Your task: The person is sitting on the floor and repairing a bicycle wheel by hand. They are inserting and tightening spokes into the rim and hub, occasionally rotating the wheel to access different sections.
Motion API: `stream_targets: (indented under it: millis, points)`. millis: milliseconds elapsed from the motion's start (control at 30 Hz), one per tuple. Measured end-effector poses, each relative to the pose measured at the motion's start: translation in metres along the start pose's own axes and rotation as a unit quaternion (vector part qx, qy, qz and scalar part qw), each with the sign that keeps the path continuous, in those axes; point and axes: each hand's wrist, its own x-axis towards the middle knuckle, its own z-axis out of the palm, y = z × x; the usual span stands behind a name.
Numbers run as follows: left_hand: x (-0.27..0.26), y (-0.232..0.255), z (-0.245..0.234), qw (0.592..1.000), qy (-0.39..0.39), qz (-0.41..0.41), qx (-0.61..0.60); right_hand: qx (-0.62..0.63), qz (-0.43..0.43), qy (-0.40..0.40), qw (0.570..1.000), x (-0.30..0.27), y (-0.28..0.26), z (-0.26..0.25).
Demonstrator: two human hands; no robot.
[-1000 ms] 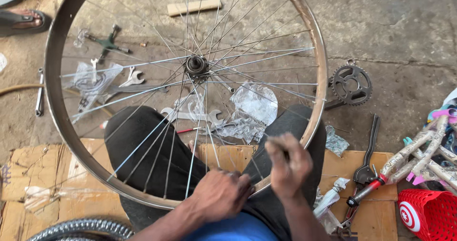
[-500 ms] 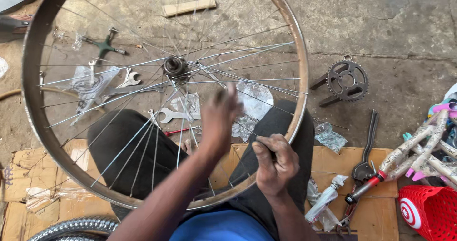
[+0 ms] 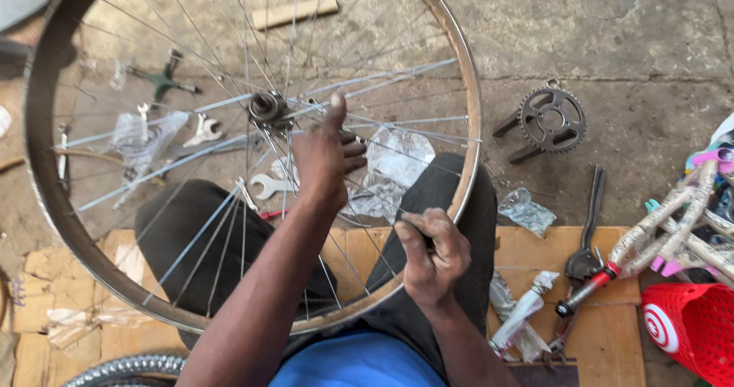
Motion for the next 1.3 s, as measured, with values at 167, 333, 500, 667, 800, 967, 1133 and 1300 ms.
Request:
stream_targets:
  millis: [167, 333, 500, 667, 800, 967, 1133, 1300]
  points:
    - [-0.009, 0.003, 0.008, 0.993, 0.070, 0.071, 0.058, 0.000, 0.020, -0.008, 1.000, 0.000, 0.000, 0.000]
    - [0.006, 0.008, 0.014, 0.995, 0.077, 0.059, 0.003, -0.002, 0.008, -0.013, 1.000, 0.001, 0.000, -0.002]
    - [0.023, 0.000, 0.022, 0.994, 0.072, 0.048, -0.064, -0.016, 0.017, -0.016, 1.000, 0.000, -0.002, -0.005]
    - [0.016, -0.007, 0.009, 0.993, 0.013, 0.066, -0.097, -0.014, -0.013, 0.021, 1.000, -0.004, 0.001, -0.004]
    - [0.008, -0.011, 0.001, 0.986, -0.039, 0.068, -0.150, -0.038, -0.016, 0.014, 0.999, -0.007, 0.006, -0.005]
    - [0.028, -0.006, 0.004, 0.983, -0.030, 0.042, -0.178, -0.014, 0.001, 0.004, 1.000, -0.006, 0.006, 0.000]
    - [0.028, -0.003, 0.014, 0.998, 0.023, 0.049, -0.042, -0.031, -0.003, 0.015, 0.999, -0.009, 0.011, 0.002]
    - [0.015, -0.004, 0.010, 0.990, -0.006, 0.028, -0.142, -0.046, -0.023, 0.021, 0.998, -0.009, 0.012, 0.002]
